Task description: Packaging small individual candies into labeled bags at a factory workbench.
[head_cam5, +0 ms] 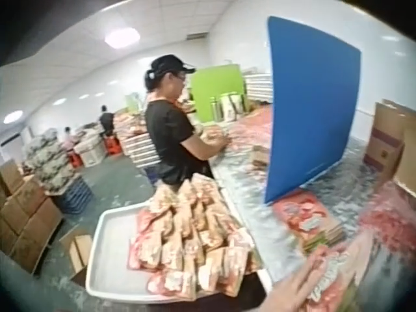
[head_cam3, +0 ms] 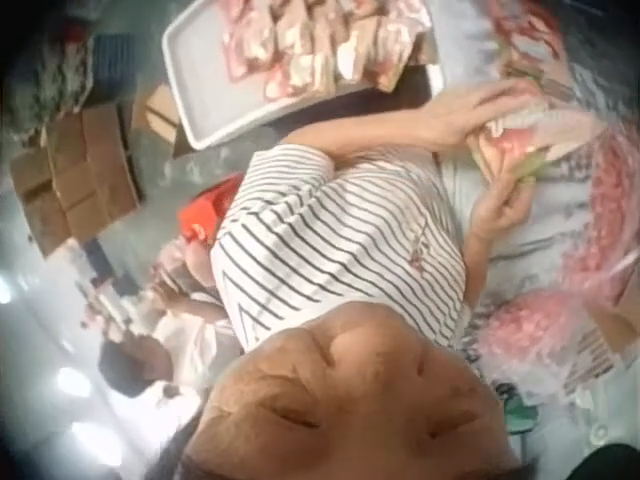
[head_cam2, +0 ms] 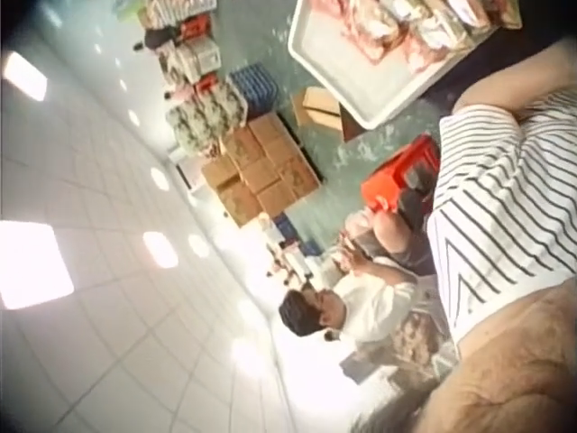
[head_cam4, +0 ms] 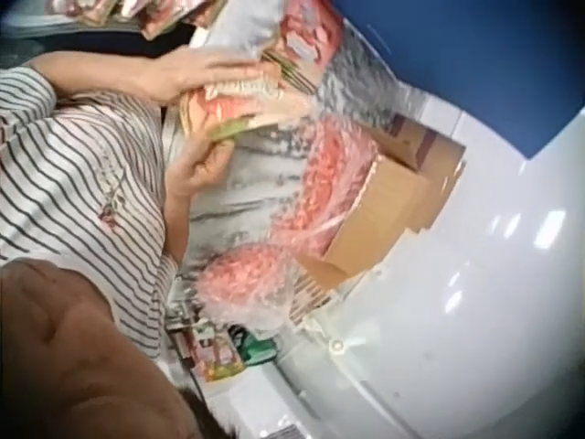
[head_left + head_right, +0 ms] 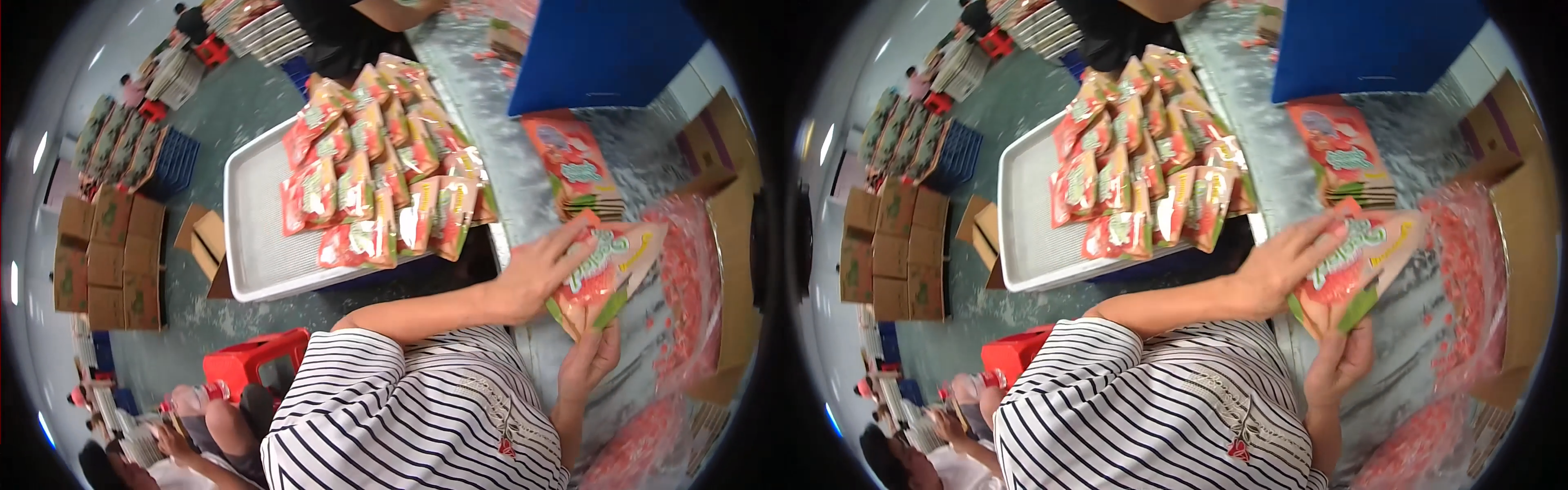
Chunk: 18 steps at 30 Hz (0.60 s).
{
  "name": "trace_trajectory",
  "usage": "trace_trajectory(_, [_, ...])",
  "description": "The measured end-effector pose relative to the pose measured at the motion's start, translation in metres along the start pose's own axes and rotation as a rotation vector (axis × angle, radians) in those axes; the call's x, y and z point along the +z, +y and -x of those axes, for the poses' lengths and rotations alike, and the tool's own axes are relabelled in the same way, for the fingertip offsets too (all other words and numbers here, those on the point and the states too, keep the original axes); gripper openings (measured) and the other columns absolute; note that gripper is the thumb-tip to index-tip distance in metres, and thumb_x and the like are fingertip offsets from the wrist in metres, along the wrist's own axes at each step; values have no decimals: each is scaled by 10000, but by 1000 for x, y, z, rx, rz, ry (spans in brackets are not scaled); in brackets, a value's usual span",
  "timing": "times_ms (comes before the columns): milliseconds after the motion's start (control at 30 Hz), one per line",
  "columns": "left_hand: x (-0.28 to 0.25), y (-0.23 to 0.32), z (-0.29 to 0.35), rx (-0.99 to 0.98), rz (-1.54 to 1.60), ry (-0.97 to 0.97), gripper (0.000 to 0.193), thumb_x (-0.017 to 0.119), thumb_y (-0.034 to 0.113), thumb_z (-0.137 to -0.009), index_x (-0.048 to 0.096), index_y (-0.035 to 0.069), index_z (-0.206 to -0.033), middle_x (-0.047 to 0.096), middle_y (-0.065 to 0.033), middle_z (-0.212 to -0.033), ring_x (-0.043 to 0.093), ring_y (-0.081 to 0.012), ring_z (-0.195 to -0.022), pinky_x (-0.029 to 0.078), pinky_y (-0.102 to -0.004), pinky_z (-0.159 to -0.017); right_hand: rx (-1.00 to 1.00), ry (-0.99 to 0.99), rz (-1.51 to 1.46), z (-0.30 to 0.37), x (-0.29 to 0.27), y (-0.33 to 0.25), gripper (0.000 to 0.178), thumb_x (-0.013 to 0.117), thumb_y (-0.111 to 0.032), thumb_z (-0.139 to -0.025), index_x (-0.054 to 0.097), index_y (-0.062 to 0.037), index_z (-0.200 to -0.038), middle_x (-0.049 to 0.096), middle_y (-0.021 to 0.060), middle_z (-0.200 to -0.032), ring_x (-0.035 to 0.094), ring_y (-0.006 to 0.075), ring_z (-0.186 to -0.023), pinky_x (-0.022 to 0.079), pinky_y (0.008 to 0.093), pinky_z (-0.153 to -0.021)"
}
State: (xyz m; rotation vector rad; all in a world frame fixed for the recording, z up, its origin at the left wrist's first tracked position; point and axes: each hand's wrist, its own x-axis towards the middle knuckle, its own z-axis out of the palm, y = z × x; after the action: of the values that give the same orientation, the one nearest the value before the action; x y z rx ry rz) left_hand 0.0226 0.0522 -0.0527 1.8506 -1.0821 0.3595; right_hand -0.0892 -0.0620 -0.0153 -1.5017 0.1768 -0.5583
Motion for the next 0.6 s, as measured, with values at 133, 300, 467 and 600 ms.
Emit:
trace_trajectory(133, [-99, -19, 15, -76, -276, 233, 792, 705, 40, -657, 398, 32, -1387, 396, -246, -1403, 502, -416, -1183, 453, -440, -953, -105, -313, -5, -5, 13, 8, 218, 471, -96, -979, 539, 64, -1111, 606, 109, -1032, 595, 144, -898, 493, 283, -838])
trace_trajectory(300, [-187, -44, 100, -360, -810, 457, 760, 700, -3, -711, 418, 87, -1411, 449, -221, -1382, 473, -396, -1243, 446, -425, -993, 195, -315, 182, -14, -11, 72, 161, 494, -86, -976, 572, 41, -1039, 626, 88, -945, 593, 111, -776, 510, 251, -732])
trace_trajectory(467, [-179, -90, 260, -820, -729, 3, 846, 794, 233, -714, 368, 31, -1416, 285, -214, -1487, 300, -400, -1367, 301, -461, -1105, 403, -359, 247, -3, -48, 161, 182, 524, -130, -974, 574, 38, -1022, 639, 90, -924, 593, 107, -711, 514, 251, -667])
trace_trajectory(600, [-180, -64, 255, -856, -716, -151, 1073, 803, 455, -654, 239, 54, -1474, 156, -234, -1527, 154, -428, -1408, 194, -507, -1141, 436, -173, 109, 0, -49, 159, 200, 503, -162, -986, 572, 25, -999, 634, 87, -916, 593, 105, -646, 524, 247, -590])
